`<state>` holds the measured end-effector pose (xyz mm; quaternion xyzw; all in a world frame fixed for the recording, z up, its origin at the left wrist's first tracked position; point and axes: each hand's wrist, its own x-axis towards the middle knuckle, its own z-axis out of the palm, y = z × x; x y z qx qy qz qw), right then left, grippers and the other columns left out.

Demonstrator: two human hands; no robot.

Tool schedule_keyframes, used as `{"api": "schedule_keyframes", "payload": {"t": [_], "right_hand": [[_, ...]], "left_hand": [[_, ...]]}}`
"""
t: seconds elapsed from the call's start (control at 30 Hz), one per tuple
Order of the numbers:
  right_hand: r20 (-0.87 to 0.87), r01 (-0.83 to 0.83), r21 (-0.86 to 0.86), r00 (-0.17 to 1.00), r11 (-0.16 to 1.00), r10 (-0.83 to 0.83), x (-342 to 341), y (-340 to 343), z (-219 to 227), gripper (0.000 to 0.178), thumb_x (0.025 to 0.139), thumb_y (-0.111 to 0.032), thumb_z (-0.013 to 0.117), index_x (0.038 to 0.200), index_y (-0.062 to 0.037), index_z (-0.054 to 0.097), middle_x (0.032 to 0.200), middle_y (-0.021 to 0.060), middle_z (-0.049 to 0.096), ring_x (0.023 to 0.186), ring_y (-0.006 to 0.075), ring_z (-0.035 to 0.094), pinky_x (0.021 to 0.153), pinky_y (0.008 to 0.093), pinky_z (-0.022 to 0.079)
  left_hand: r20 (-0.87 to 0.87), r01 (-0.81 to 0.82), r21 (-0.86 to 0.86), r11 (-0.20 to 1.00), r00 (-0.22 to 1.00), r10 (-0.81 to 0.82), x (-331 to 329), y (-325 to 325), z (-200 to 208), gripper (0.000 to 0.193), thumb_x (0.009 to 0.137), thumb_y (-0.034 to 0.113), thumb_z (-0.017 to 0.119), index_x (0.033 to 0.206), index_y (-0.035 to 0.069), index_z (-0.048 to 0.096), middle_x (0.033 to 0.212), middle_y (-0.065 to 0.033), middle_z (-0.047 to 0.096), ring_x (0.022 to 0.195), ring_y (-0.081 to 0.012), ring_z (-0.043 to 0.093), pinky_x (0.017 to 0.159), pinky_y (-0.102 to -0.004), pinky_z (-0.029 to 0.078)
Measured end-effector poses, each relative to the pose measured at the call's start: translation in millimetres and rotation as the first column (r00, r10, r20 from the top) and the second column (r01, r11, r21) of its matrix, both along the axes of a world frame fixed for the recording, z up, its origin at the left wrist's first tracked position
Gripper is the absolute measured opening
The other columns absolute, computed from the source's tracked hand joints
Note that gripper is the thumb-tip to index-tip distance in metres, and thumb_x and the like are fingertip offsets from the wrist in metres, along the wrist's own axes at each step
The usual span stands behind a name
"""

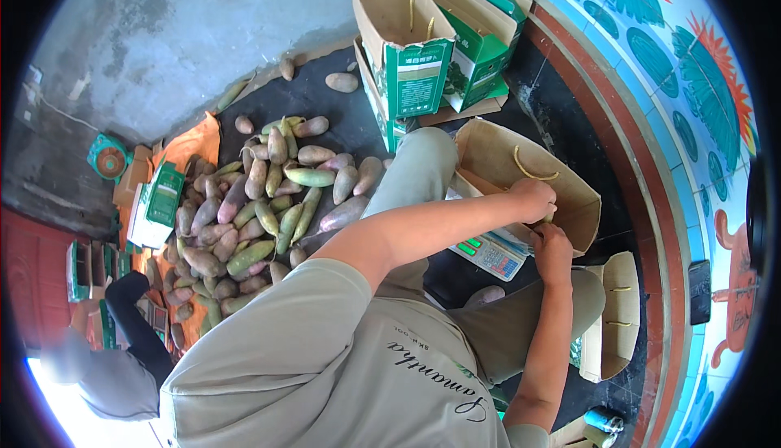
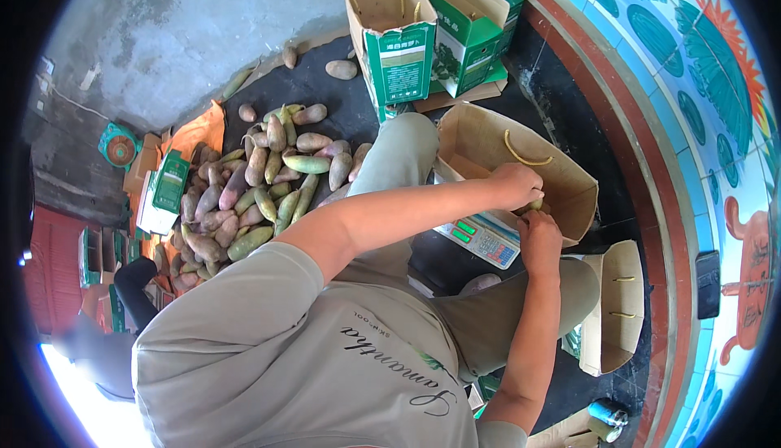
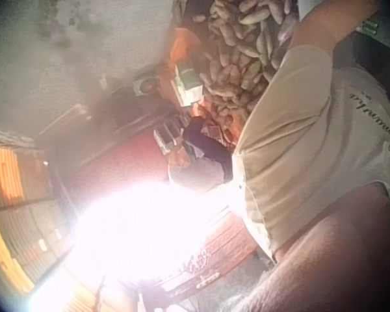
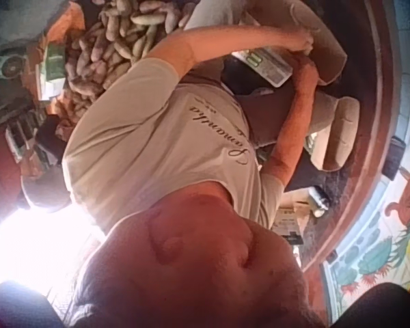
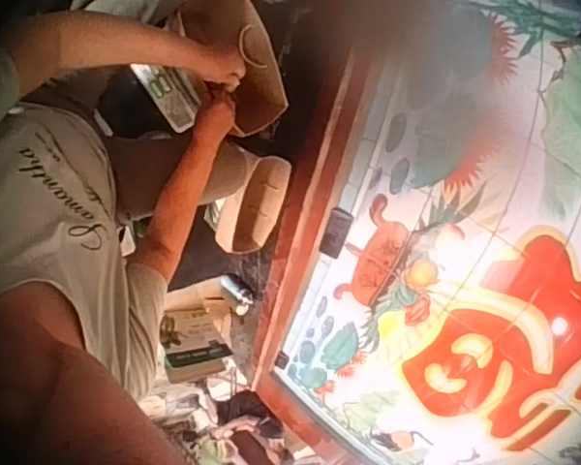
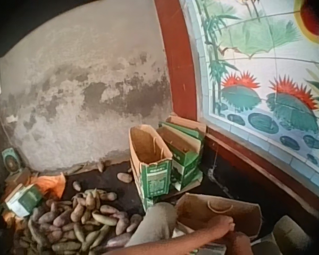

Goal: Sort radishes and place them into paper bags while weighing them on a digital scale.

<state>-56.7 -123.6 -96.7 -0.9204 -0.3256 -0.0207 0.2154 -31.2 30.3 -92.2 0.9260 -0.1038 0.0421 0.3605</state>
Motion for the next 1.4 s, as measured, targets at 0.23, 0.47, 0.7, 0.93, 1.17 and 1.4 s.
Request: {"api": "schedule_keyframes", "payload": {"t": [0.23, 0.47, 0.7, 0.93, 1.17, 1.4], "right_hand": [[0.012, -0.05, -0.067, 0.999, 0.996, 0.051, 0.6, 6.4, -0.7, 0.013, 0.071, -0.009, 0.064, 0.082, -0.0037, 0.059, 0.08, 0.0129, 0.06, 0.079, 0.0308, 0.057, 0.07, 0.0402, 0.045], [0.025, -0.049, -0.163, 0.998, 0.985, 0.053, 0.2, 4.7, -3.2, 0.015, 0.069, -0.008, 0.064, 0.082, -0.0052, 0.058, 0.08, 0.0117, 0.059, 0.08, 0.0297, 0.057, 0.07, 0.0401, 0.046], [0.04, -0.049, -0.32, 0.997, 0.946, 0.065, 2.0, 10.9, -5.8, 0.014, 0.069, -0.008, 0.065, 0.078, -0.0047, 0.054, 0.083, 0.0112, 0.059, 0.081, 0.03, 0.057, 0.068, 0.04, 0.047], [0.047, -0.104, -0.365, 0.99, 0.925, 0.13, 11.0, 13.9, -14.5, 0.022, 0.071, -0.013, 0.062, 0.091, -0.0035, 0.057, 0.087, 0.0138, 0.06, 0.084, 0.0324, 0.058, 0.069, 0.0417, 0.046], [0.177, -0.04, -0.447, 0.975, 0.894, 0.132, 15.3, 11.8, -18.0, 0.02, 0.075, -0.015, 0.062, 0.091, -0.0059, 0.056, 0.082, 0.0108, 0.059, 0.077, 0.0288, 0.06, 0.064, 0.0396, 0.048], [0.137, 0.026, -0.477, 0.99, 0.879, 0.045, 10.6, 14.7, -13.1, 0.028, 0.076, -0.013, 0.06, 0.101, -0.0038, 0.053, 0.092, 0.0136, 0.06, 0.083, 0.0322, 0.06, 0.068, 0.0407, 0.048]], "left_hand": [[-0.021, -0.003, 0.352, 0.936, 1.0, 0.011, -7.4, 44.0, -9.8, 0.017, 0.077, 0.025, 0.057, 0.073, 0.01, 0.065, 0.077, -0.0115, 0.062, 0.078, -0.0312, 0.057, 0.07, -0.0428, 0.045], [0.384, -0.147, -0.216, 0.965, 0.896, 0.222, -73.7, 129.2, 82.1, 0.012, 0.079, 0.015, 0.061, 0.087, 0.006, 0.063, 0.086, -0.0107, 0.063, 0.082, -0.0244, 0.06, 0.075, -0.0332, 0.047], [0.04, -0.616, -0.063, 0.786, 0.785, 0.618, -193.2, 267.5, 61.3, 0.017, 0.083, 0.015, 0.057, 0.093, 0.002, 0.062, 0.087, -0.0108, 0.064, 0.08, -0.0183, 0.061, 0.071, -0.0306, 0.047], [-0.255, -0.649, 0.489, 0.583, 0.533, 0.807, -343.4, 334.4, -53.7, 0.026, 0.082, 0.027, 0.05, 0.097, 0.01, 0.062, 0.096, -0.0159, 0.062, 0.089, -0.0336, 0.058, 0.08, -0.0418, 0.045], [-0.592, -0.566, 0.641, 0.518, 0.065, 0.804, -478.9, 340.2, -161.9, 0.033, 0.08, 0.033, 0.048, 0.104, 0.014, 0.061, 0.106, -0.0172, 0.06, 0.102, -0.0315, 0.055, 0.089, -0.0398, 0.043], [-0.76, -0.432, 0.604, 0.67, -0.06, 0.647, -542.1, 293.9, -193.3, 0.038, 0.08, 0.03, 0.05, 0.112, 0.011, 0.057, 0.12, -0.0127, 0.054, 0.113, -0.028, 0.05, 0.093, -0.0386, 0.041]]}}
